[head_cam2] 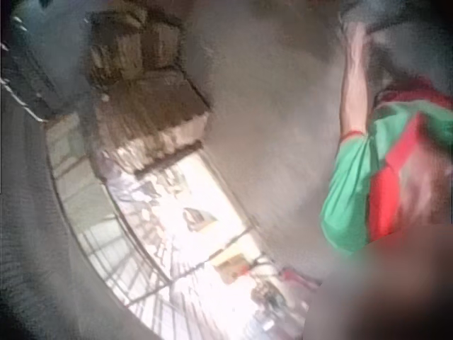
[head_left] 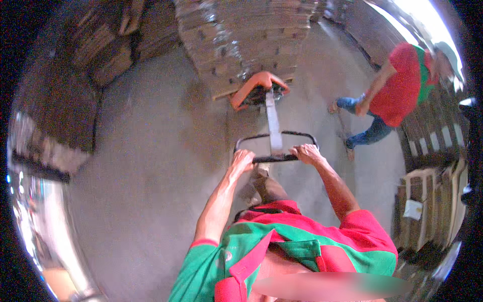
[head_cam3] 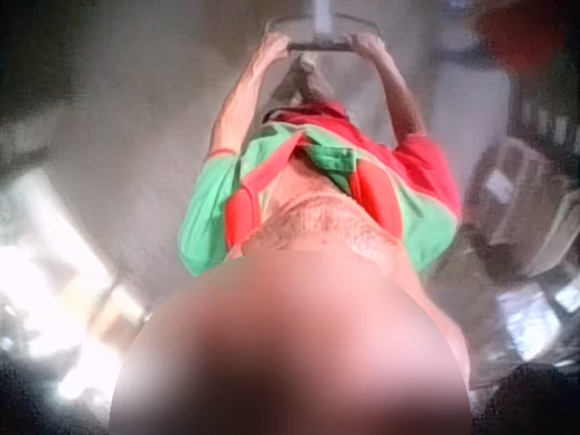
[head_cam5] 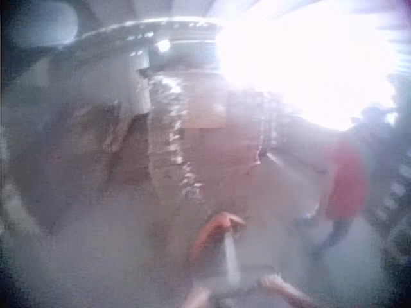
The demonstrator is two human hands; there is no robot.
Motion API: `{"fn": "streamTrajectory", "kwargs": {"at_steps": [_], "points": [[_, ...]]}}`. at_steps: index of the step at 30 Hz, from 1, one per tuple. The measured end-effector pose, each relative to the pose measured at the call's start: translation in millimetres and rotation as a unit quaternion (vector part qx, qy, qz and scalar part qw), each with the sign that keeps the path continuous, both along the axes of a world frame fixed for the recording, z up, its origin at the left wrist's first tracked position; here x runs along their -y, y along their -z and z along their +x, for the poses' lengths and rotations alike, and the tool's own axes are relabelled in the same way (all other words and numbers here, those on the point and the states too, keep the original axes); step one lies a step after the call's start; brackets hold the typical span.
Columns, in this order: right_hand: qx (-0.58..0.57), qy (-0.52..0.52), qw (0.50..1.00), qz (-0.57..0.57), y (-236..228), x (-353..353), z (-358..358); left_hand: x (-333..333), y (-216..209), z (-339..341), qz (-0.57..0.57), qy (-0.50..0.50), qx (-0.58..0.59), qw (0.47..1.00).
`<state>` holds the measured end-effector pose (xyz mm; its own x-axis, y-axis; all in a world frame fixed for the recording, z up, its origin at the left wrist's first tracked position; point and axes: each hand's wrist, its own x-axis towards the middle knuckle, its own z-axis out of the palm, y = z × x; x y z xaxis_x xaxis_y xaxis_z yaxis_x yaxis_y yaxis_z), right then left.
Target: The person uses a manual pallet jack to lift and move a pallet of shrink-wrapped cardboard boxes across a warehouse floor. They position the jack under the pallet, raise the load, and pull it to a new location before releasing it.
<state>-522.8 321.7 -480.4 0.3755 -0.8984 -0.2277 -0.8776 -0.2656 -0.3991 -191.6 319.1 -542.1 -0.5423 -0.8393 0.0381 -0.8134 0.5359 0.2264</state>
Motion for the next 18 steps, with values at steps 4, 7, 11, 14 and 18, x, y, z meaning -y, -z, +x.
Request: {"fn": "streamTrajectory", "kwargs": {"at_steps": [4, 7, 11, 14, 18], "points": [[-0.175, 0.074, 0.982, -0.019, 28, 13, -31, -1, 27, -57, -0.005, 0.003, -0.087, 0.996], [-0.15, 0.0, 0.969, -0.196, 37, 22, -54, 4, 28, -76, -0.054, -0.036, -0.055, 0.996], [-0.107, -0.028, 0.991, -0.081, 31, 16, -63, 0, 31, -81, 0.064, -0.061, 0.005, 0.996], [-0.12, -0.073, 0.99, -0.012, 17, 17, -73, -6, 44, -84, 0.091, 0.011, -0.049, 0.995], [-0.092, -0.18, 0.964, 0.171, 8, 37, -86, -20, 77, -94, 0.189, -0.019, -0.075, 0.979]]}}
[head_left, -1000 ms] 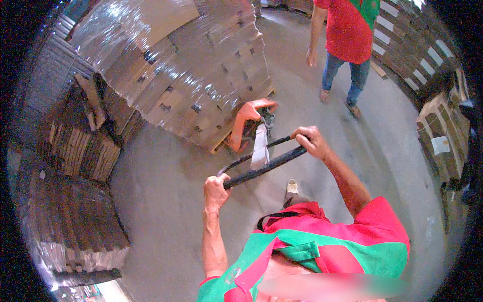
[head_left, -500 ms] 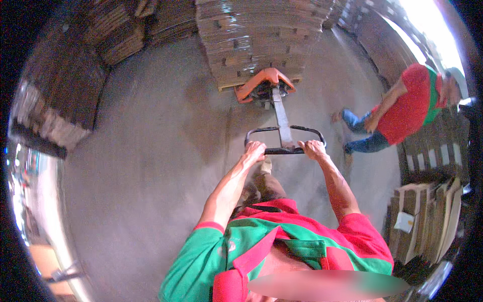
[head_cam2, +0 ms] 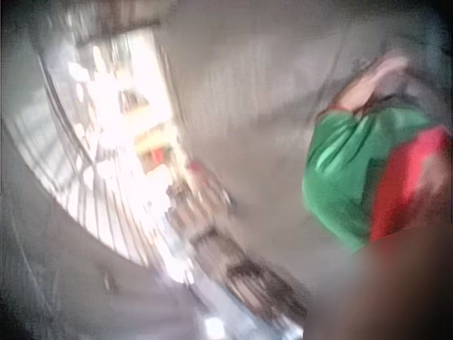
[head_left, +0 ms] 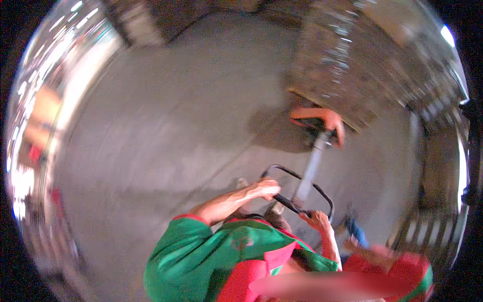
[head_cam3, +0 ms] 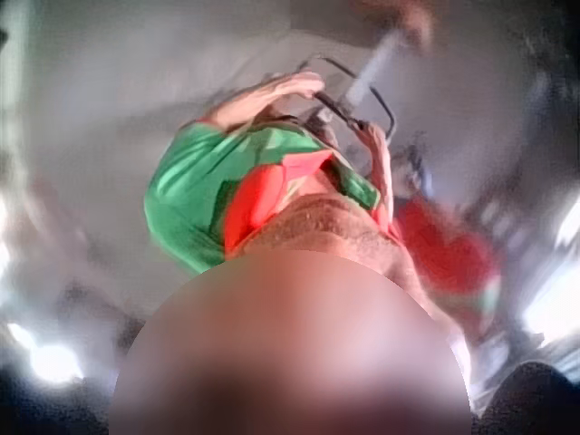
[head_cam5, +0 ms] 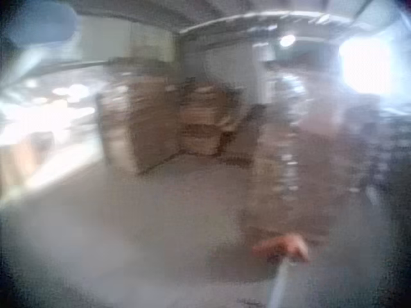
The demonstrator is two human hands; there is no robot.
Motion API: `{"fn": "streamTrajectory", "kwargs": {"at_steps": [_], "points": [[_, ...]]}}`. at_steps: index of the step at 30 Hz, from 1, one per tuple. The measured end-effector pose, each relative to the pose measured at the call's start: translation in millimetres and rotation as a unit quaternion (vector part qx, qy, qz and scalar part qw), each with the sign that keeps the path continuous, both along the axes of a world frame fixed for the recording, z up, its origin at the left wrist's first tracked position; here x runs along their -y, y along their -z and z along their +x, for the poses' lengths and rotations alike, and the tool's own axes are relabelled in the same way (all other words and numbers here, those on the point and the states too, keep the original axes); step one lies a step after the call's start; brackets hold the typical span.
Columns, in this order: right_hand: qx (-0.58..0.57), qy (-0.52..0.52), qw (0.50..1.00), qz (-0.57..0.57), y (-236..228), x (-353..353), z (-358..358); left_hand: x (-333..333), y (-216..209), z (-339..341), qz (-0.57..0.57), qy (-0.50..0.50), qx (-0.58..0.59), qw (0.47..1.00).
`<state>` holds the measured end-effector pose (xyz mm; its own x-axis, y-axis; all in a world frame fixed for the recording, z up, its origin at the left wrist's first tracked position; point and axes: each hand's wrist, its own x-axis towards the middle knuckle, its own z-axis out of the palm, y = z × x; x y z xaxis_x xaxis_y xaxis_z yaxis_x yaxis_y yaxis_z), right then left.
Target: The person uses a manual pallet jack to lift and move a pallet of shrink-wrapped cardboard boxes across a warehouse floor. They position the jack under the pallet, raise the load, and pull it to a new location before releasing it.
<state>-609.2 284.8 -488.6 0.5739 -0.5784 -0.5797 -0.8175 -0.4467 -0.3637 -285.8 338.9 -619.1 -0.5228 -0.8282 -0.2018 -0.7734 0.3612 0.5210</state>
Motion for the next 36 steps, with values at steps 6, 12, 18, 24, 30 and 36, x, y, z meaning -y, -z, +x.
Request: {"fn": "streamTrajectory", "kwargs": {"at_steps": [6, 12, 18, 24, 30, 36], "points": [[0.006, -0.239, 0.971, 0.017, -7, 57, -1, 7, 33, -36, -0.226, -0.076, -0.54, 0.807], [-0.048, 0.001, 0.975, 0.217, 1, 113, 7, 32, 17, -56, 0.121, -0.107, -0.732, 0.662], [-0.044, -0.004, 0.997, 0.068, 57, 114, -6, 15, 13, -58, -0.019, -0.303, -0.662, 0.685], [0.029, -0.103, 0.979, -0.172, 76, 116, -5, 30, 20, -54, -0.133, -0.264, -0.225, 0.928], [-0.022, -0.128, 0.976, -0.173, 46, 104, 1, 42, -5, -48, -0.09, -0.219, -0.011, 0.971], [0.006, -0.067, 0.995, -0.077, 21, 88, 28, 10, -42, -23, -0.107, -0.171, 0.068, 0.977]]}}
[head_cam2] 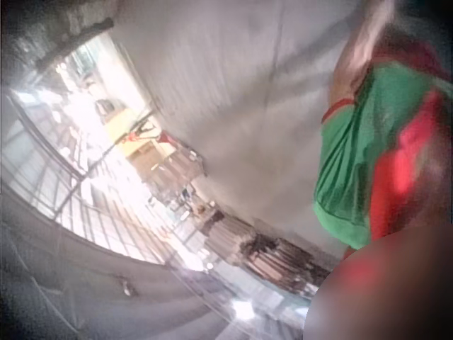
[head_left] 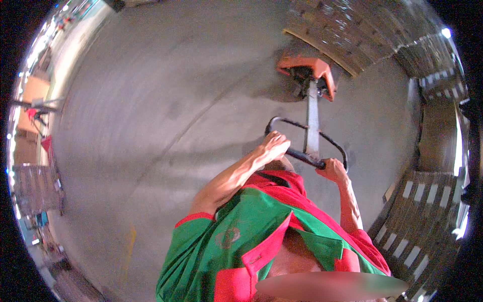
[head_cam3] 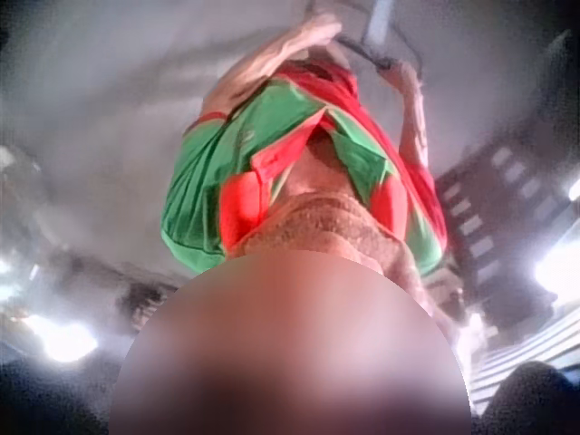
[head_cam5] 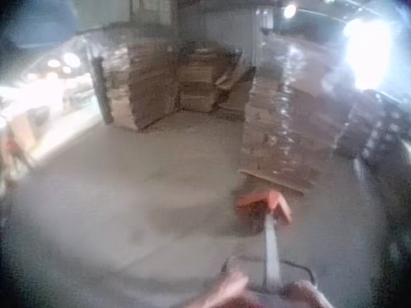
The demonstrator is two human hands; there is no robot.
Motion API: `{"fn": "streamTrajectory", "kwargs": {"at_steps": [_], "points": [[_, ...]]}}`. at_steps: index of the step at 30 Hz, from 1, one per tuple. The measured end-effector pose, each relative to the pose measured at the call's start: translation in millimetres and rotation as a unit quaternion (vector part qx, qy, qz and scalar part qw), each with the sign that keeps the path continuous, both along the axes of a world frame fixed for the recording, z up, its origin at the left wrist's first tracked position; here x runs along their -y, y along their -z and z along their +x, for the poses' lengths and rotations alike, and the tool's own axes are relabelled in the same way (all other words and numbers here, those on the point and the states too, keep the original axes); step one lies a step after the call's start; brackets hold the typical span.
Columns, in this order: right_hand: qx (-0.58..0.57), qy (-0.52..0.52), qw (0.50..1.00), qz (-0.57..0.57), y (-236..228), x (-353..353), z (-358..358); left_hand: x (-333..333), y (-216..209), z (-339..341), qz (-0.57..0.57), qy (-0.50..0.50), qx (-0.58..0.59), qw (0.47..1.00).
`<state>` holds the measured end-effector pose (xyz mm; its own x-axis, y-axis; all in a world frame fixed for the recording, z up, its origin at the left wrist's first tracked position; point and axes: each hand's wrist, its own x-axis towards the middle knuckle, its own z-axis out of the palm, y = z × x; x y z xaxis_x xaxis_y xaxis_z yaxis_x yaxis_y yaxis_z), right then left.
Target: The person uses a manual pallet jack to lift and move a pallet of shrink-wrapped cardboard boxes across a warehouse floor. They position the jack under the pallet, raise the load, and pull it to a new location before releasing it.
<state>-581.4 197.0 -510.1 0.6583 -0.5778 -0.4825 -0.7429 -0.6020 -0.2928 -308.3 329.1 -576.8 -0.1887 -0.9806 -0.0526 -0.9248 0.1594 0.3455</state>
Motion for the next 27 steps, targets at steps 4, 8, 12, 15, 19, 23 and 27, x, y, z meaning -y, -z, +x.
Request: {"fn": "streamTrajectory", "kwargs": {"at_steps": [4, 8, 12, 15, 19, 23, 27], "points": [[-0.017, -0.001, 0.999, 0.029, -7, -3, 16, -3, -15, 15, -0.016, -0.015, -0.038, 0.999], [-0.011, -0.002, 1.0, 0.026, -6, -2, 9, 2, -24, 8, -0.033, -0.01, -0.001, 0.999], [0.046, -0.047, 0.996, 0.065, -2, 6, 0, 11, -32, 6, -0.033, -0.051, -0.004, 0.998], [0.06, -0.087, 0.988, 0.108, -2, 11, 6, 13, -37, 12, -0.11, -0.092, -0.056, 0.988], [0.034, -0.049, 0.956, 0.288, 0, 2, 20, 5, -30, 15, -0.238, -0.146, -0.033, 0.96], [0.053, -0.013, 0.947, 0.318, 26, -26, 26, -21, -2, 2, -0.285, -0.255, 0.04, 0.923], [0.114, 0.036, 0.906, 0.406, 91, -71, 25, -86, 47, -29, -0.315, -0.29, -0.02, 0.904]]}}
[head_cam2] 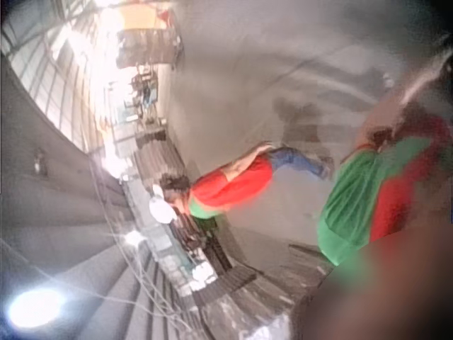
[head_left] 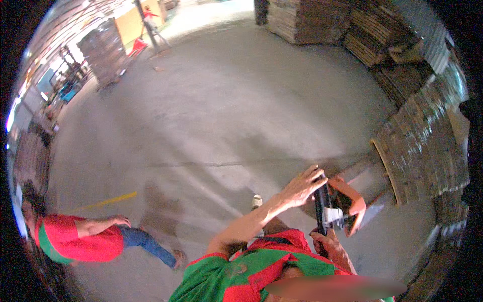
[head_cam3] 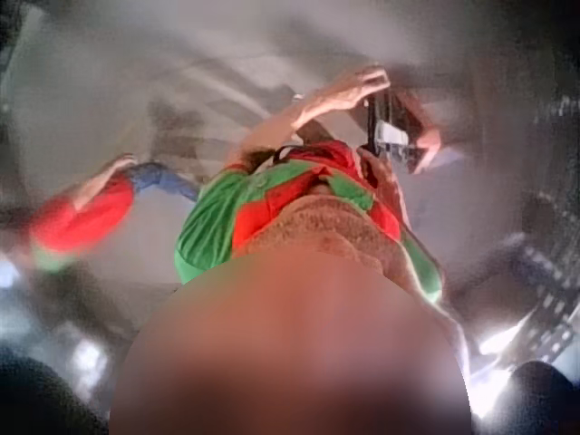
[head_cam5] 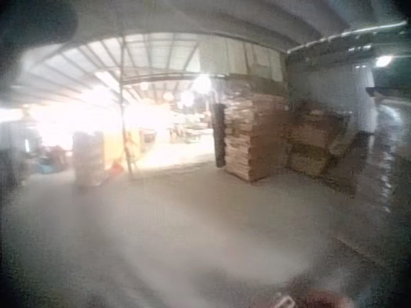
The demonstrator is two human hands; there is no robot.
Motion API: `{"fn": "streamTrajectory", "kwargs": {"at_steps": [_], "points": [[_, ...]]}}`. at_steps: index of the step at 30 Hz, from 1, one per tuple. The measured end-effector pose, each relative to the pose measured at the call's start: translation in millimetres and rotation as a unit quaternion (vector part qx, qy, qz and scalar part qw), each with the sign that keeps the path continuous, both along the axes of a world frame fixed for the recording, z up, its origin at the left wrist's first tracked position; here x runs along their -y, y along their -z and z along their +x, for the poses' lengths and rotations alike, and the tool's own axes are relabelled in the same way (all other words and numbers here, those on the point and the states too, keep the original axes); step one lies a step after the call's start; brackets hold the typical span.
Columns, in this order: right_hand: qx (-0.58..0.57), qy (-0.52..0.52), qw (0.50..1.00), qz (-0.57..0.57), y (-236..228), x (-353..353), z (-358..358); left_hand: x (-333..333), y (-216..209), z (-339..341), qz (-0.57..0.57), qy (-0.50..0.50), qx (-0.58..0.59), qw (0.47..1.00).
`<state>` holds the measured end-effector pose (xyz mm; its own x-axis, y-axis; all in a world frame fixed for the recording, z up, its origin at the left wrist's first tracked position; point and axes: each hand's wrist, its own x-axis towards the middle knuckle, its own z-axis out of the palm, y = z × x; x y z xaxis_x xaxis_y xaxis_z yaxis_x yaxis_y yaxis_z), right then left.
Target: The person uses a manual pallet jack to lift and move a pallet of shrink-wrapped cardboard boxes across a warehouse floor. They position the jack under the pallet, raise the load, and pull it to a new location before releasing it.
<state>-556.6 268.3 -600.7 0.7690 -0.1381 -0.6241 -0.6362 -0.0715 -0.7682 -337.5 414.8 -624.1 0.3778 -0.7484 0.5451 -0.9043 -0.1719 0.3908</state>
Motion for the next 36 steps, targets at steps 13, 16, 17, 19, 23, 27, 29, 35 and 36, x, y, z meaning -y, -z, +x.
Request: {"fn": "streamTrajectory", "kwargs": {"at_steps": [13, 16, 17, 19, 23, 27, 29, 35, 36], "points": [[0.045, 0.229, 0.907, 0.35, 118, -101, 63, -359, 276, -28, 0.176, -0.087, -0.244, 0.95], [0.023, 0.287, 0.941, 0.18, 135, -166, 10, -497, 339, -88, 0.21, -0.167, -0.345, 0.899], [0.005, 0.286, 0.942, 0.175, 145, -189, -4, -541, 358, -113, 0.235, -0.197, -0.363, 0.88], [-0.022, 0.291, 0.944, 0.156, 169, -223, -38, -619, 391, -159, 0.339, -0.242, -0.392, 0.82], [-0.072, 0.304, 0.944, 0.107, 198, -257, -94, -729, 449, -228, 0.294, -0.221, -0.49, 0.79], [-0.112, 0.324, 0.937, 0.071, 222, -335, -167, -824, 513, -257, 0.284, -0.226, -0.515, 0.777], [-0.131, 0.319, 0.936, 0.062, 243, -390, -194, -876, 542, -261, 0.318, -0.213, -0.546, 0.746], [-0.167, 0.295, 0.939, 0.053, 324, -495, -216, -1000, 583, -232, 0.292, -0.283, -0.472, 0.782], [-0.175, 0.286, 0.941, 0.053, 334, -498, -213, -1008, 586, -225, 0.266, -0.288, -0.472, 0.79]]}}
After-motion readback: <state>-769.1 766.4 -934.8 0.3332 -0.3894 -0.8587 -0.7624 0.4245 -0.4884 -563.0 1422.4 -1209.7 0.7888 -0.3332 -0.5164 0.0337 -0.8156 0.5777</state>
